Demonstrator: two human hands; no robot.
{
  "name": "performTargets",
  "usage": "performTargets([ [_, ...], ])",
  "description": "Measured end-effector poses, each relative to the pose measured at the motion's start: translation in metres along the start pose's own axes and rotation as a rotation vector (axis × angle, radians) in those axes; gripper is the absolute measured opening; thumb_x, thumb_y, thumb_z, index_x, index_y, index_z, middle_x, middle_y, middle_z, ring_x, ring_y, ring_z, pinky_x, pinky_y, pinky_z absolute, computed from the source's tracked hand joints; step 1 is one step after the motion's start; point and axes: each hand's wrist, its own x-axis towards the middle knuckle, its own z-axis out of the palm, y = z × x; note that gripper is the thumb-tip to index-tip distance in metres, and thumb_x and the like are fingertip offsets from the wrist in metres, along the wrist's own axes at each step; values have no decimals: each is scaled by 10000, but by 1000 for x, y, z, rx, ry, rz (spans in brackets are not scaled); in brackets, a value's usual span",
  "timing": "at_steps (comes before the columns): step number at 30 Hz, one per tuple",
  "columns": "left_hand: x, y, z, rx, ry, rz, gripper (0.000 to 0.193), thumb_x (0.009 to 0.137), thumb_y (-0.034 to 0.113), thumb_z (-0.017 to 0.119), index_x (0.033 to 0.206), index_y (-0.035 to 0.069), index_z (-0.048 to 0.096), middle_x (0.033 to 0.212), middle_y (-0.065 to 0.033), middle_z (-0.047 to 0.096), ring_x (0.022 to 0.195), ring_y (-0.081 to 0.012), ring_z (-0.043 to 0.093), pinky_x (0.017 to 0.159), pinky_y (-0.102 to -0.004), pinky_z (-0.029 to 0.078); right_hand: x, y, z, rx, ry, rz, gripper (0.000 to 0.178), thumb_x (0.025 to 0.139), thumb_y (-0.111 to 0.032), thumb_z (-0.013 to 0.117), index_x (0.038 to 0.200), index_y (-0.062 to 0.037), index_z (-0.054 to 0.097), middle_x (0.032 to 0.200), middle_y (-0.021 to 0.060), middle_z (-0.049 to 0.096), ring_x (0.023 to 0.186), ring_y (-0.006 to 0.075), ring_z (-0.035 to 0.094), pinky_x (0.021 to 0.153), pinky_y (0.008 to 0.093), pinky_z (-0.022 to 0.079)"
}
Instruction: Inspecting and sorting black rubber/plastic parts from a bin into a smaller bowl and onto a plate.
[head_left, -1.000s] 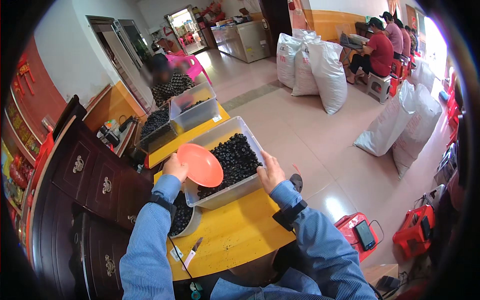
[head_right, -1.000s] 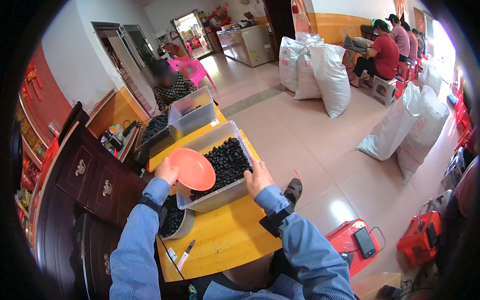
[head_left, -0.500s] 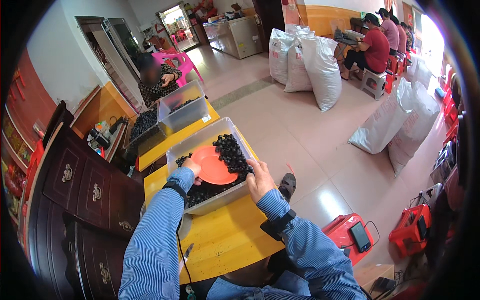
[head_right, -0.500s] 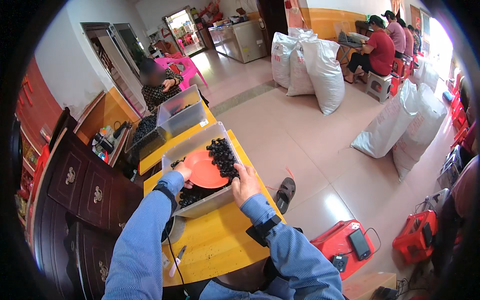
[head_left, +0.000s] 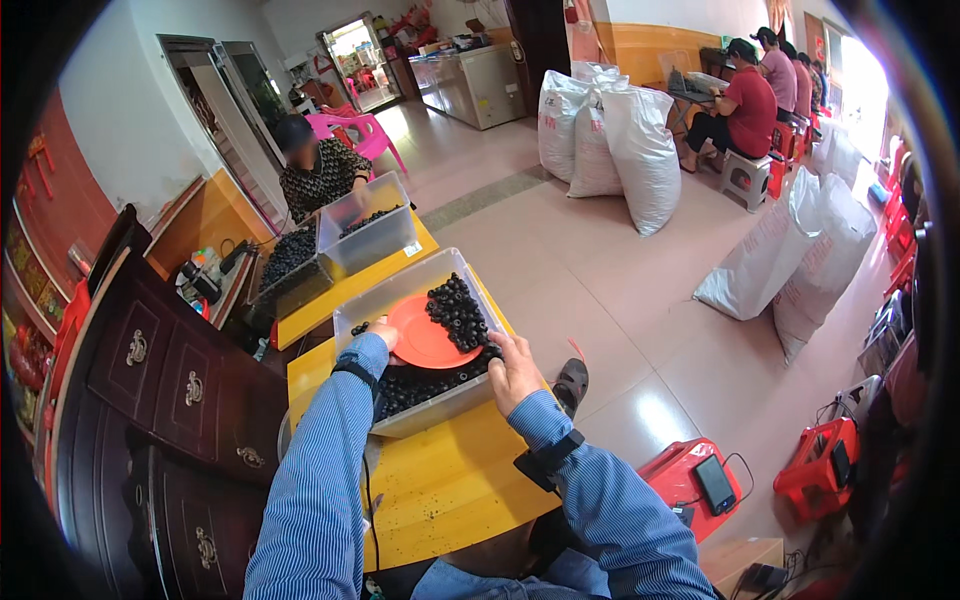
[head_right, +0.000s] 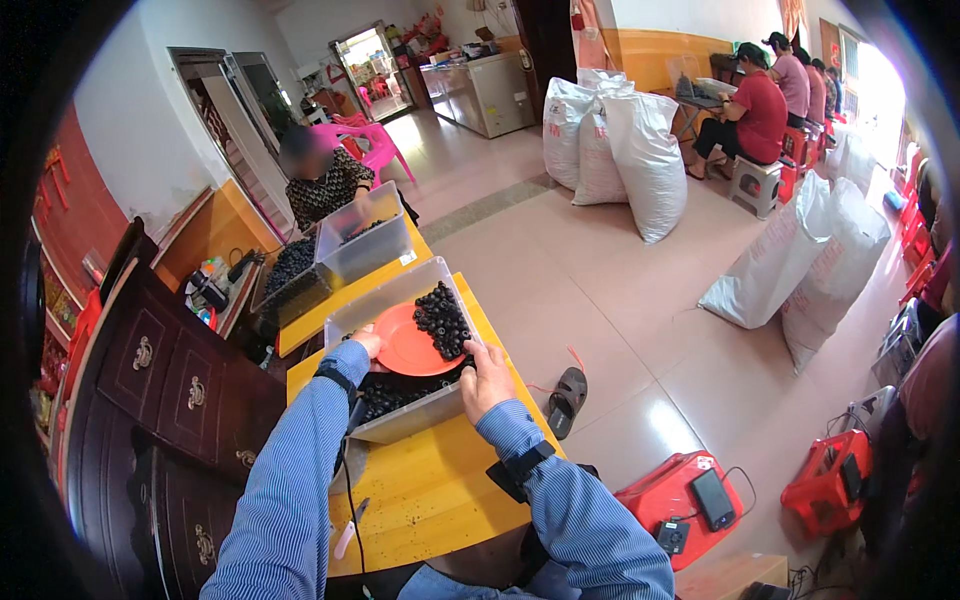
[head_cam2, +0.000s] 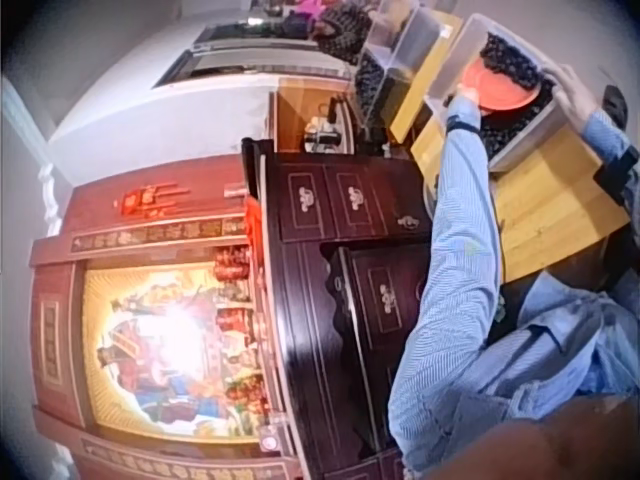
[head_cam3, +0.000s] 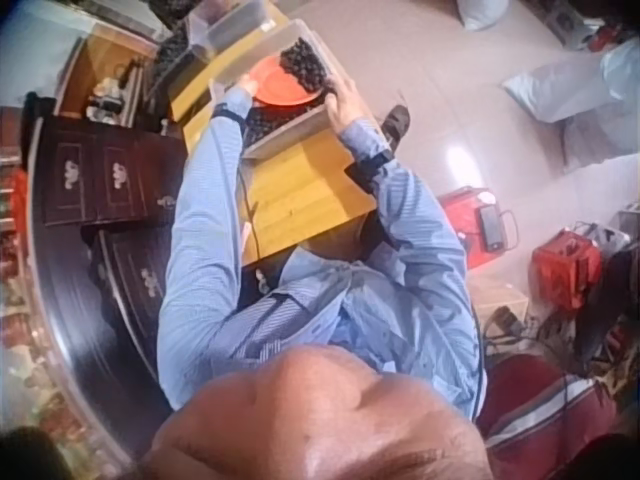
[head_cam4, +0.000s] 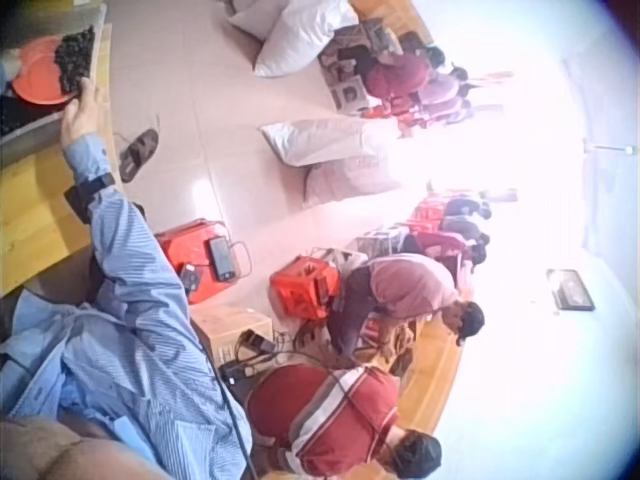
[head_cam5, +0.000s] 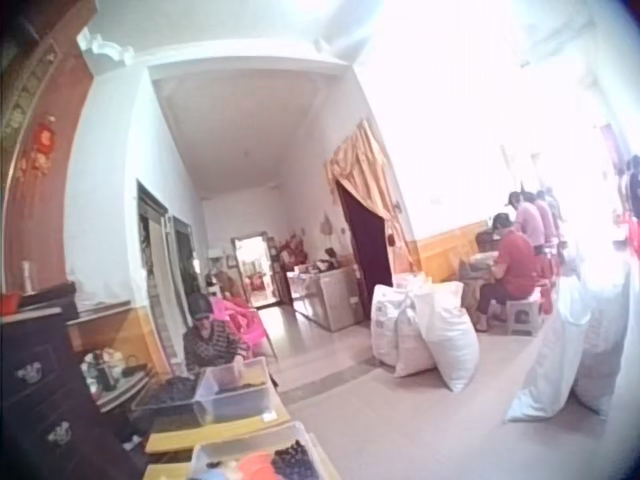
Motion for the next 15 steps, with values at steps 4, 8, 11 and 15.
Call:
performTargets([
  [4,29,-22,-15,3,-9,-78,451,917,51,501,1351,163,449,1093,-29,664,1007,-243,663,751,-437,603,2,2,9,-34,27,-69,408,905,-108,449,1304,-22,465,1246,243,474,1138,411,513,1002,408,418],
  [8,27,-23,-16,-114,-94,-73,431,907,40,511,1318,169,489,1110,-42,662,968,-226,677,731,-434,602,3,6,6,-53,25,-93,409,905,-106,454,1307,-29,464,1253,242,473,1158,413,506,1004,407,415],
  [11,17,-18,-24,-183,-119,-61,422,902,34,517,1301,172,510,1118,-48,661,948,-217,683,721,-433,602,3,6,8,-50,31,-78,407,905,-104,460,1306,-35,468,1264,242,473,1177,414,499,1009,410,412],
  [15,7,-15,-30,-124,-93,-101,385,932,84,519,1306,173,505,1125,-51,664,899,-186,696,710,-412,607,0,6,7,-13,30,-53,405,905,-105,461,1303,-36,477,1272,241,473,1186,415,495,1020,410,405],
])
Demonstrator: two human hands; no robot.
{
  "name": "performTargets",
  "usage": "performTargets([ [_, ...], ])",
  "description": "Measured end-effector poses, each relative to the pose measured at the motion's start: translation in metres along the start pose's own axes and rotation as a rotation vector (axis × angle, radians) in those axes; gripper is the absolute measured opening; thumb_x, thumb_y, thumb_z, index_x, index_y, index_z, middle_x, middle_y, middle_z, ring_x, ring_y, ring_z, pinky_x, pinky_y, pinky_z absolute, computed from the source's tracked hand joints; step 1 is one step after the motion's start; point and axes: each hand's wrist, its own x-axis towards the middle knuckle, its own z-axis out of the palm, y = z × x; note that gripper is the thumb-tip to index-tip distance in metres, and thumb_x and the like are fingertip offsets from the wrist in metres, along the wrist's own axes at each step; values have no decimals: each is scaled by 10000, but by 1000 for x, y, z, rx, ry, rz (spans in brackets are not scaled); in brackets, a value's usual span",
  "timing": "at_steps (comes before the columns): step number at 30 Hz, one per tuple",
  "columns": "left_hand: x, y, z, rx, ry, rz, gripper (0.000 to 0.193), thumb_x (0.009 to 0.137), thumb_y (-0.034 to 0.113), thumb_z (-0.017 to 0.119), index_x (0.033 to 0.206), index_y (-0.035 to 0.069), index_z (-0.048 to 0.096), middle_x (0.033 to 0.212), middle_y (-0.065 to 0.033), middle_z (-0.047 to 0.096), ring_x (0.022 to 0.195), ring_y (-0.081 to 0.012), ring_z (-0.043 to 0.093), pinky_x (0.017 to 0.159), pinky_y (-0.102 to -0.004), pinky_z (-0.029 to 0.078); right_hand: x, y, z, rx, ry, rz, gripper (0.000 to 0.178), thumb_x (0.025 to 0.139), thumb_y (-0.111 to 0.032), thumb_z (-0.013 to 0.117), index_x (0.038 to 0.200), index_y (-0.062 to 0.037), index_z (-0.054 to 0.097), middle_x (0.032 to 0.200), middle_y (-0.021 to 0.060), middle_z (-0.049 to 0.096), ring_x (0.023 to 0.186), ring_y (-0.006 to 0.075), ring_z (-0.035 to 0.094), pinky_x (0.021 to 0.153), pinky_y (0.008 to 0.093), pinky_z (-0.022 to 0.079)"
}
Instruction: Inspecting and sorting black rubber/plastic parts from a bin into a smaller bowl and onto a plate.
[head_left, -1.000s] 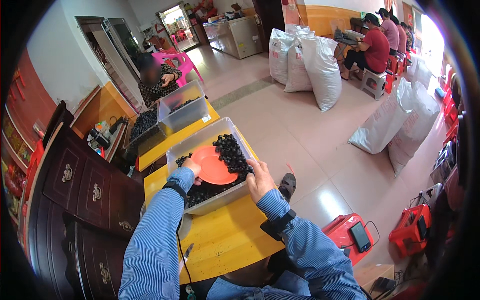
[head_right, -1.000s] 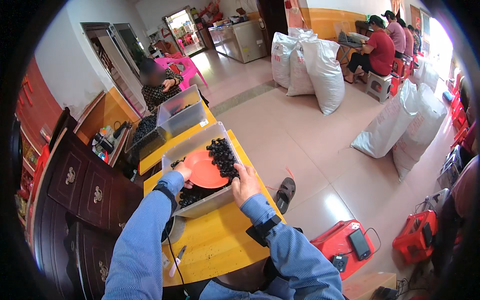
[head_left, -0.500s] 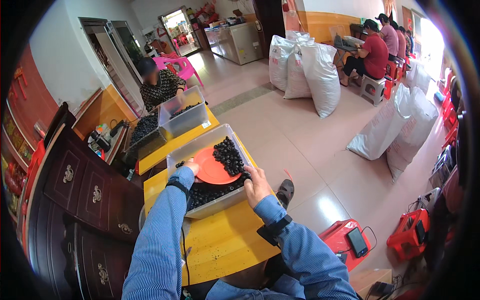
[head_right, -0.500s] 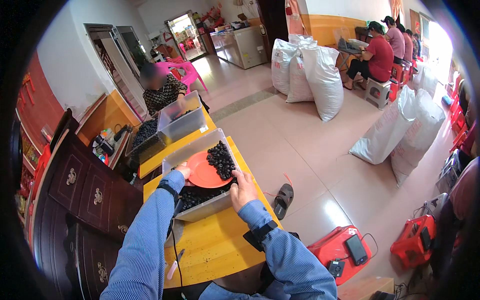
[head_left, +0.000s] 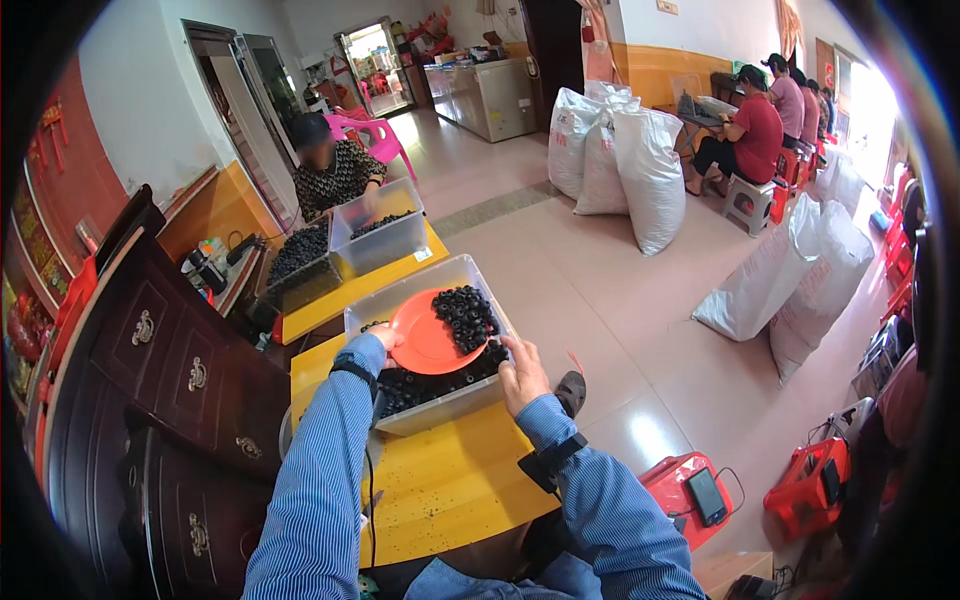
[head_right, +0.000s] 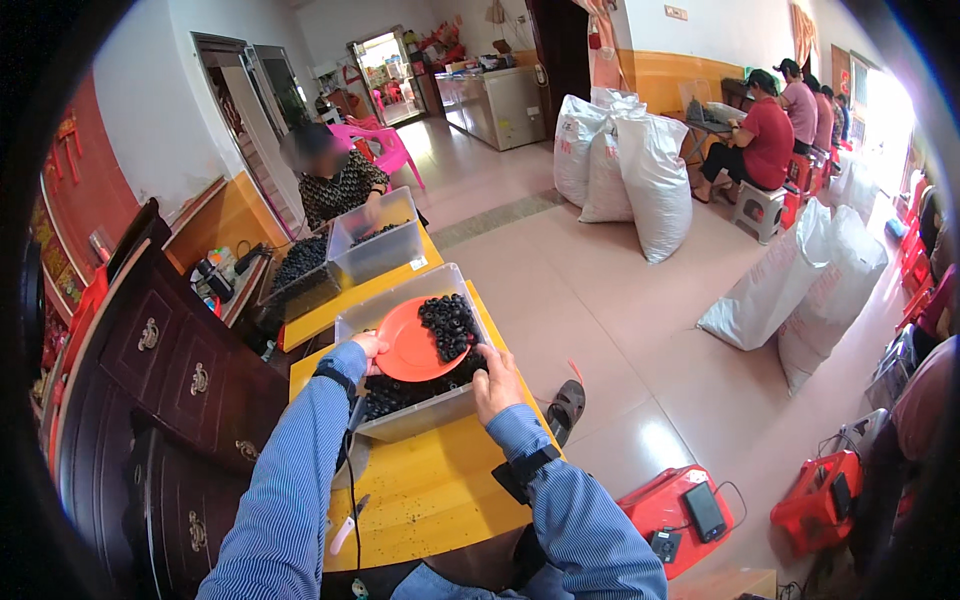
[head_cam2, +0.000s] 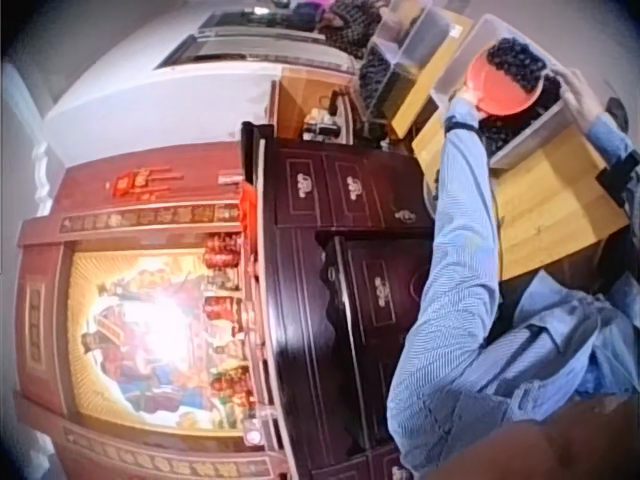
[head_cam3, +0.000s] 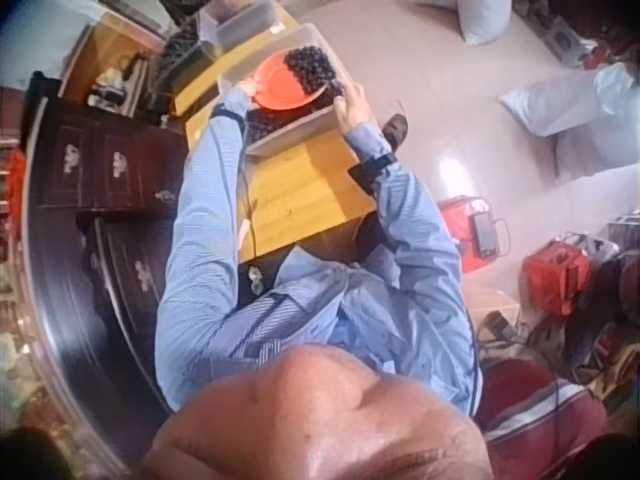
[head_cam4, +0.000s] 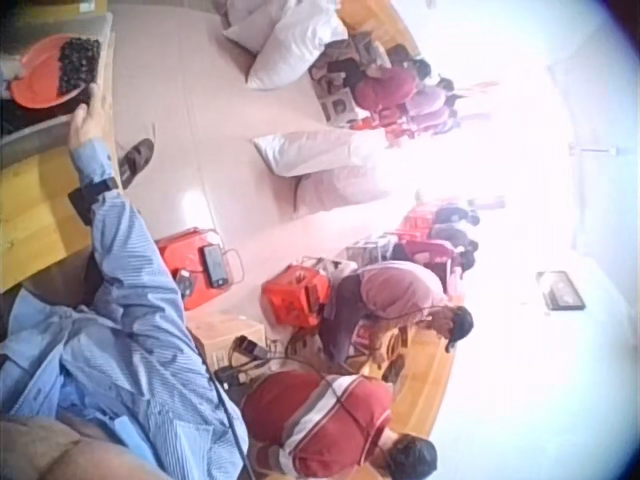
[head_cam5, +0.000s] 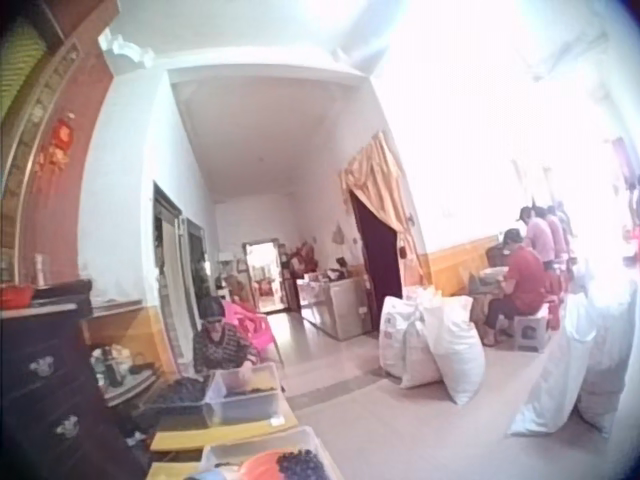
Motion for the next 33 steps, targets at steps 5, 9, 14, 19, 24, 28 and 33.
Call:
performTargets([
  [5,3,-14,-25,-96,-9,3,377,951,89,504,1322,153,486,1160,-90,652,941,-215,696,729,-436,611,1,3,5,-29,12,-34,409,904,-106,462,1307,-38,483,1274,236,474,1187,409,496,1016,409,407],
  [9,0,-17,-20,-327,-137,76,387,959,41,466,1340,106,449,1205,-131,625,992,-279,685,772,-472,607,2,6,3,-34,21,-33,412,901,-102,467,1307,-33,484,1269,237,478,1183,403,501,1012,404,412],
  [14,-12,-12,-8,-293,-181,127,363,962,30,453,1324,59,447,1191,-153,627,983,-290,687,764,-473,614,1,5,2,-20,10,-5,413,901,-98,470,1308,-28,485,1265,239,480,1185,399,502,1014,401,413],
  [19,-37,-11,-1,-374,-206,123,362,953,32,454,1312,83,472,1149,-129,653,965,-257,696,751,-442,620,2,5,2,-37,0,-11,414,903,-105,466,1310,-30,484,1262,235,486,1181,396,506,1014,408,416],
  [24,-67,-3,8,-343,-266,127,335,950,56,471,1283,95,489,1135,-96,657,941,-240,696,701,-442,623,8,16,4,-54,-35,5,412,909,-119,493,1316,-53,483,1324,231,460,1231,398,478,1052,417,396],
  [28,-117,3,8,-410,-308,160,344,951,38,455,1293,60,488,1161,-120,649,952,-242,697,697,-452,632,10,17,0,17,-78,-11,417,916,-159,525,1323,-70,494,1330,223,462,1242,391,475,1059,427,390],
  [33,-176,-2,7,-379,-352,287,369,952,31,447,1319,26,478,1179,-133,641,969,-257,691,722,-460,627,-2,43,-20,123,34,-85,448,923,-234,601,1338,-90,509,1327,187,490,1220,313,504,1012,391,437],
])
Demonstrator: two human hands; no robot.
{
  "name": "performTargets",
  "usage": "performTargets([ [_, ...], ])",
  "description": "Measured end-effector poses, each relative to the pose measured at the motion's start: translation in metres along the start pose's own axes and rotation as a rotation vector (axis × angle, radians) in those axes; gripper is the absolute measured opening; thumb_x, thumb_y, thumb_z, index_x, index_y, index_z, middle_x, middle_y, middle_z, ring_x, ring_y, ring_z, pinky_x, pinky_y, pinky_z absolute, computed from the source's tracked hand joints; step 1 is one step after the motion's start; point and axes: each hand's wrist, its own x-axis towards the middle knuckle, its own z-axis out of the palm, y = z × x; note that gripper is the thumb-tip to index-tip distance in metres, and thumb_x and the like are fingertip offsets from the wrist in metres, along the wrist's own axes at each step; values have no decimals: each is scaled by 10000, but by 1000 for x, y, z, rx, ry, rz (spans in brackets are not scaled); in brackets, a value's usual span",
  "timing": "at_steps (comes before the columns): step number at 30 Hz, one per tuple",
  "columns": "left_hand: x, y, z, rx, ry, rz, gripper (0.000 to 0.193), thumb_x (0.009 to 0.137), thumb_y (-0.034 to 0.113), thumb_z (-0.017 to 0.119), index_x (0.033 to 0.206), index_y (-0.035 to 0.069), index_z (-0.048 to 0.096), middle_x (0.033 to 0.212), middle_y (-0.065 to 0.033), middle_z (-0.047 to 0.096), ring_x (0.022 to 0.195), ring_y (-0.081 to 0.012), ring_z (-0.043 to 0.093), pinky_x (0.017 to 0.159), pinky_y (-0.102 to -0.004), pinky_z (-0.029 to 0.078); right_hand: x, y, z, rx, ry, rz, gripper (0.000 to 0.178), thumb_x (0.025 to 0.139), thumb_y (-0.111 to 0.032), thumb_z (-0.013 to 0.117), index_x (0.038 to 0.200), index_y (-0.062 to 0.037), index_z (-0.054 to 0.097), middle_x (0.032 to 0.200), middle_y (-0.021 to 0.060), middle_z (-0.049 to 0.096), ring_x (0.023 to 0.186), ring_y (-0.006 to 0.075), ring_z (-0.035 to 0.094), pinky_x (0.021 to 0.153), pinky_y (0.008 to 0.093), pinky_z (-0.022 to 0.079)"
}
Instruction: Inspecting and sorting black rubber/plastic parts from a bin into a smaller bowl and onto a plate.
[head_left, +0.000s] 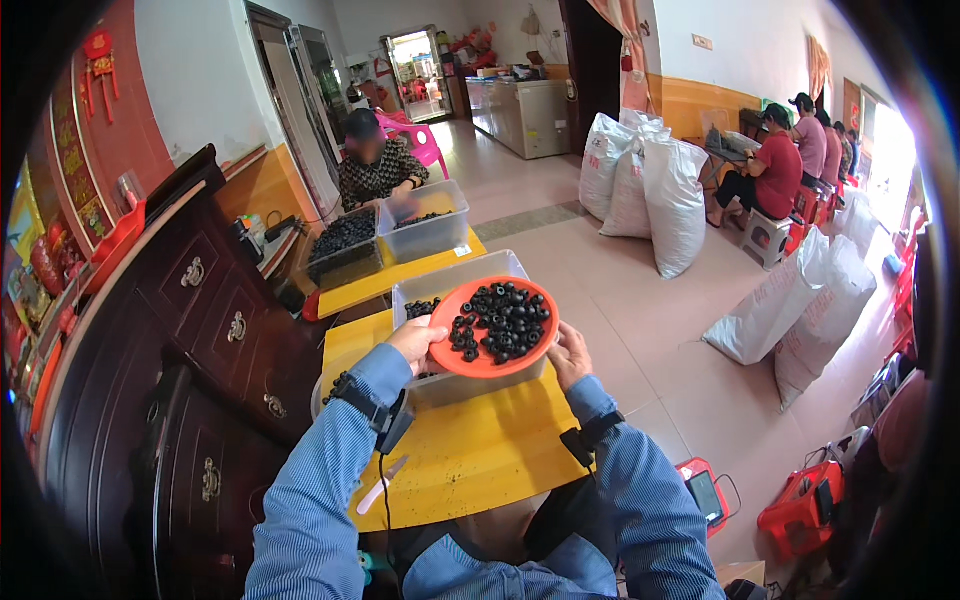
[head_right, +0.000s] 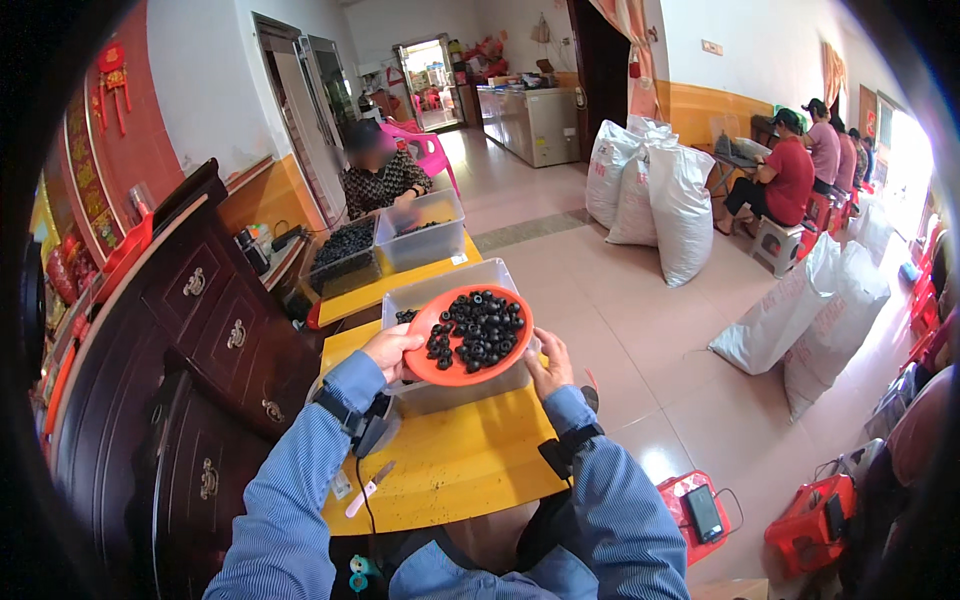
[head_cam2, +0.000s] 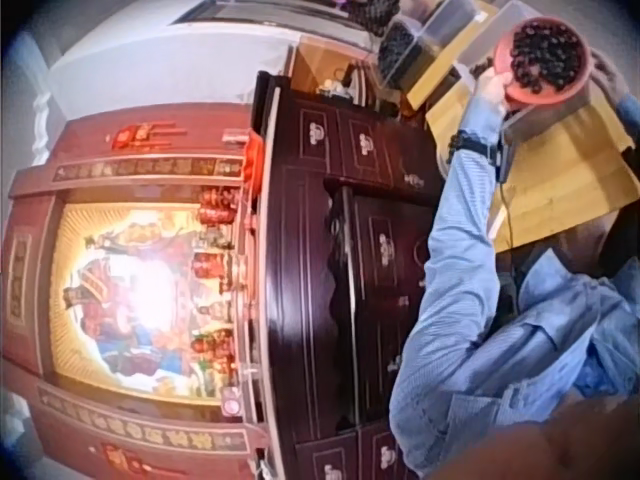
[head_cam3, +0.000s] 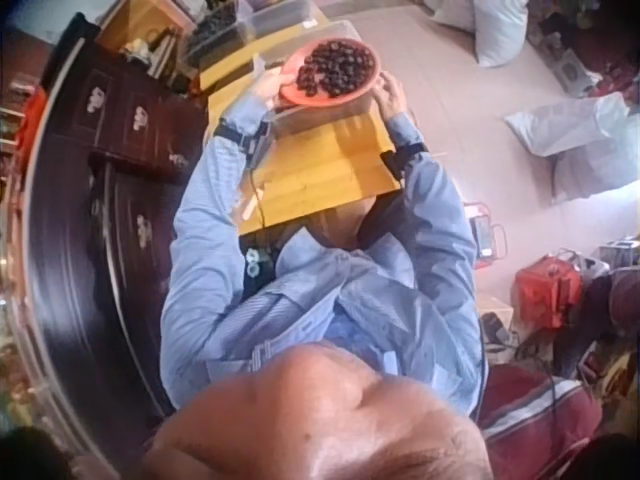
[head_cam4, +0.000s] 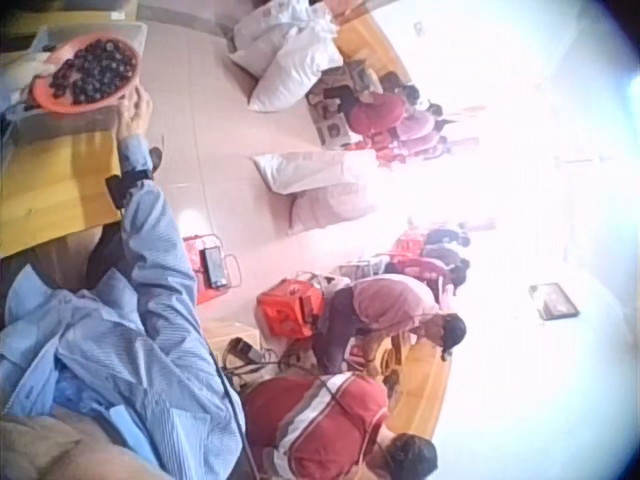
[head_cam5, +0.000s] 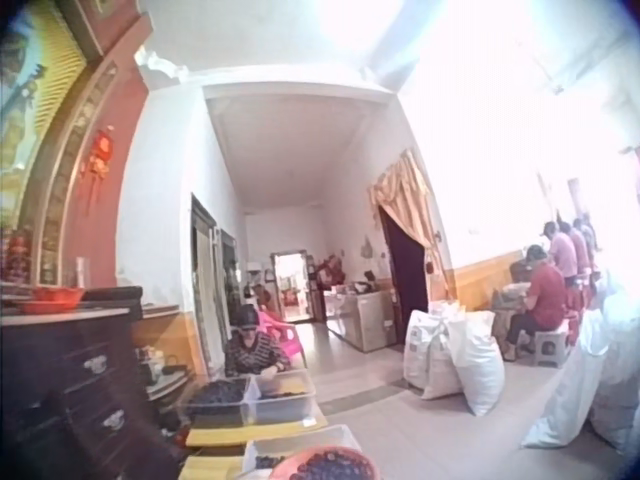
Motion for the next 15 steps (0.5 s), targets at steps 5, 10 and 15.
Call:
performTargets([
  [5,-55,-45,3,-76,-33,116,383,962,59,455,1345,33,463,1197,-118,632,1017,-221,672,770,-421,610,-62,4,-16,100,154,90,398,948,-223,587,1298,-45,522,1162,116,601,1023,215,598,883,345,500],
  [10,-107,-116,15,-75,4,62,393,977,85,480,1366,37,451,1242,-85,608,1084,-183,629,906,-390,544,-126,-47,-31,624,-30,552,391,1020,-371,456,1181,-32,569,1033,62,640,841,123,607,686,249,484],
  [15,-125,-210,10,-236,77,34,397,960,49,454,1356,23,433,1205,-108,614,1000,-209,665,810,-362,586,-151,-33,-29,551,-27,647,401,1027,-385,433,1127,-36,602,840,11,625,677,98,585,591,238,474],
])
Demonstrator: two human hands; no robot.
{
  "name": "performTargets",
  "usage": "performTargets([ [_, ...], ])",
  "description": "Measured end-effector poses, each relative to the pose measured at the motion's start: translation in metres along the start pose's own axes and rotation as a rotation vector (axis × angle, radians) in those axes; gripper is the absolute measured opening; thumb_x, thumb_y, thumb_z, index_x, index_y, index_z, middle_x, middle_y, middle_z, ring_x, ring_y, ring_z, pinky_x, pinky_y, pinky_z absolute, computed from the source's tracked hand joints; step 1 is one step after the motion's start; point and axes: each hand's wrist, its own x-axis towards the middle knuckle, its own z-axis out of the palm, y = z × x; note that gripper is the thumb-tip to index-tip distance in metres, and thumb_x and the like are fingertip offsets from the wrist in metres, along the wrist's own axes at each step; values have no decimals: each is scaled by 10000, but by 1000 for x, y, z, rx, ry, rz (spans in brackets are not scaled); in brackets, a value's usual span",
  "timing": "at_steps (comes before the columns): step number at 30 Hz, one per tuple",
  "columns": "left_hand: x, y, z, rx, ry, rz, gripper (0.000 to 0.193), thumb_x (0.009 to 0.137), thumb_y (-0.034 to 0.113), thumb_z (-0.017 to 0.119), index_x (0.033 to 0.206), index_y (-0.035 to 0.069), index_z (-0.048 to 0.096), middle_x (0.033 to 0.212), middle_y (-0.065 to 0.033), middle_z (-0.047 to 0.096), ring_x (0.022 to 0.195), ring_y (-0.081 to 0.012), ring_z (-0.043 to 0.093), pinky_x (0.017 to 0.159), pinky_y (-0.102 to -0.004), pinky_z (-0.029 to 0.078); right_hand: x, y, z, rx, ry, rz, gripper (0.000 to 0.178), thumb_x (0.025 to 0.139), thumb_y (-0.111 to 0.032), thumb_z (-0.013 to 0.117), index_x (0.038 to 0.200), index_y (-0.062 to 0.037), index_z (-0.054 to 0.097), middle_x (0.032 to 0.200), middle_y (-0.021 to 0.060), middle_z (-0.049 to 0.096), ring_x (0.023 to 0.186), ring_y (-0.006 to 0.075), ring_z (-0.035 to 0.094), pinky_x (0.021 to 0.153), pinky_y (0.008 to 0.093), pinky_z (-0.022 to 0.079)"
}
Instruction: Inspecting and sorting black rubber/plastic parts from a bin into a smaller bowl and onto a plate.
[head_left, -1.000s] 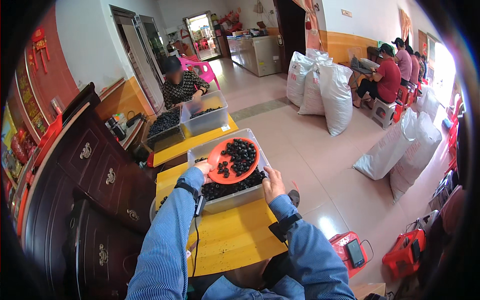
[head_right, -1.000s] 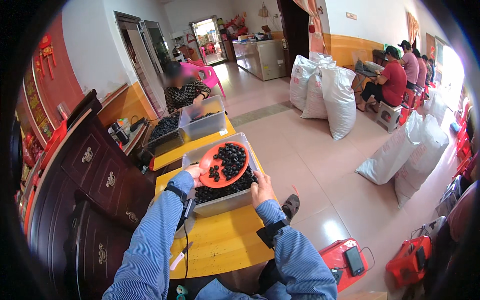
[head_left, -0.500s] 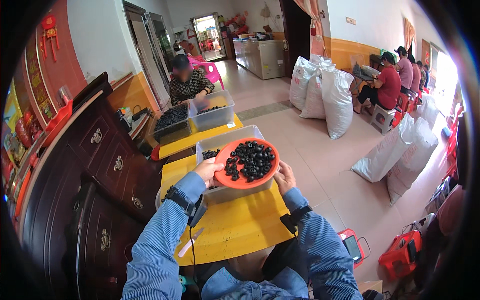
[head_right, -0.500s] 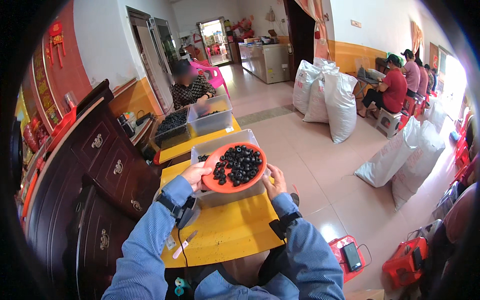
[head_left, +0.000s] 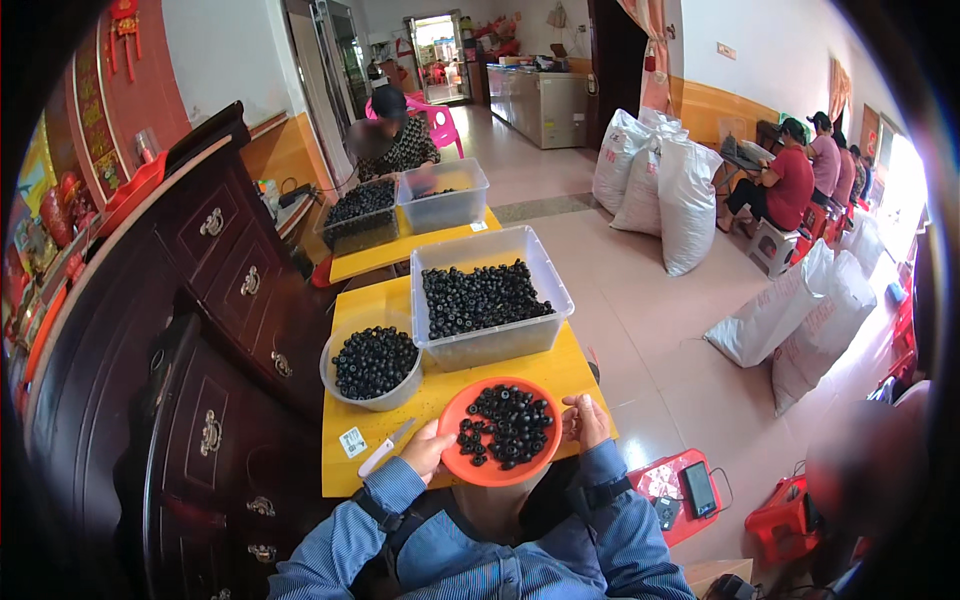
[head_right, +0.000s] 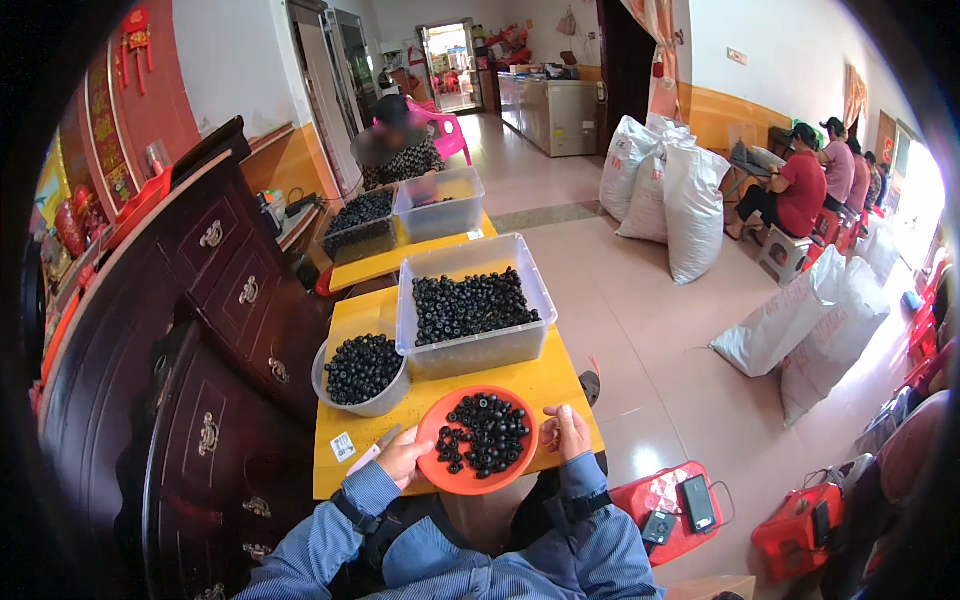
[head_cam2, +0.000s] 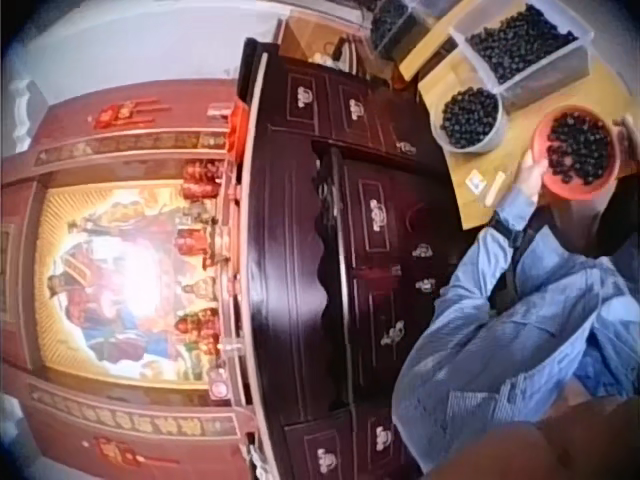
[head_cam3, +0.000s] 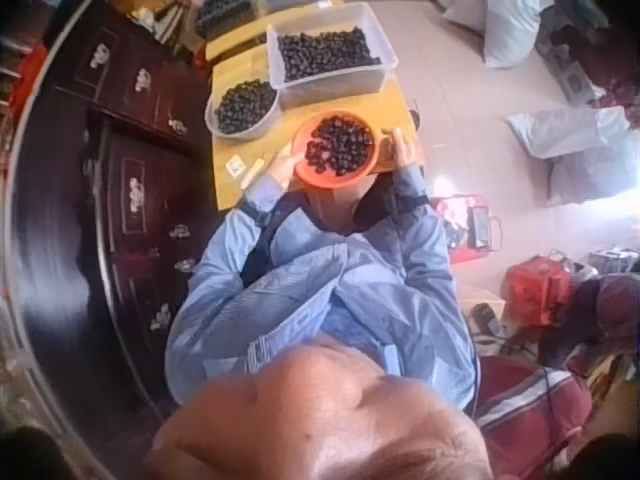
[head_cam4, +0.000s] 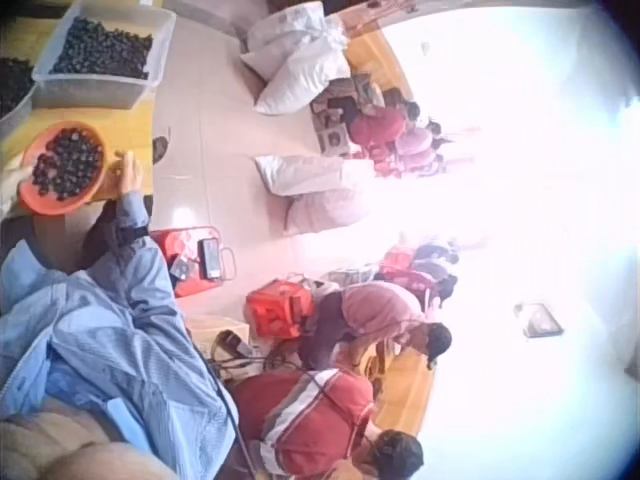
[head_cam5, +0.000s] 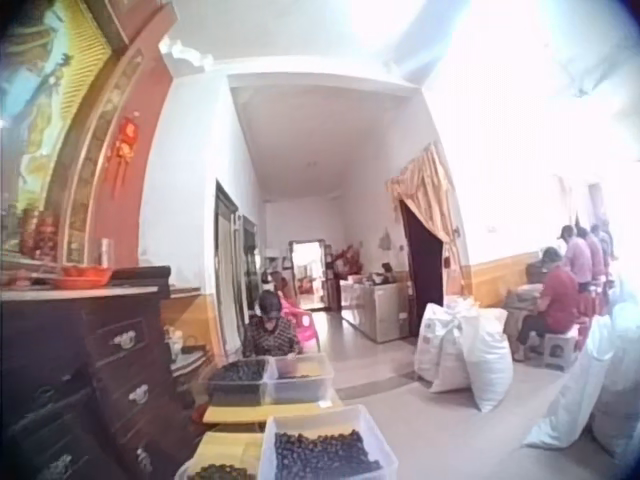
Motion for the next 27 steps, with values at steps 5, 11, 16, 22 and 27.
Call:
performTargets([
  [5,-3,-21,-14,33,187,-47,373,968,72,448,1340,66,432,1193,-106,609,990,-220,668,723,-382,614,-1,6,23,-401,-237,-47,256,955,-242,593,1016,6,615,761,42,632,631,106,571,586,248,468],
  [11,11,-25,-26,74,212,-101,392,994,234,484,1359,113,407,1178,-107,619,907,-229,694,624,-383,615,22,24,35,-591,-174,70,143,898,-163,660,950,-35,623,720,13,638,550,95,583,515,237,480],
  [16,-11,-5,-24,412,227,-246,387,977,399,517,1172,68,479,938,-109,657,670,-214,679,532,-320,561,16,6,46,-655,-142,159,166,896,-209,650,903,-44,637,674,34,645,519,113,596,496,253,487],
  [22,-21,-47,-23,320,380,58,280,966,319,552,991,41,535,730,-71,635,535,-153,620,480,-281,514,19,15,42,-639,-69,141,209,898,-247,641,844,-45,640,611,40,629,488,129,597,474,267,485],
  [27,-28,-64,-16,387,468,419,151,948,165,569,899,22,572,698,-45,626,507,-96,580,469,-254,487,28,23,39,-606,1,132,209,895,-243,640,872,-35,641,607,52,631,472,139,605,455,278,493],
])
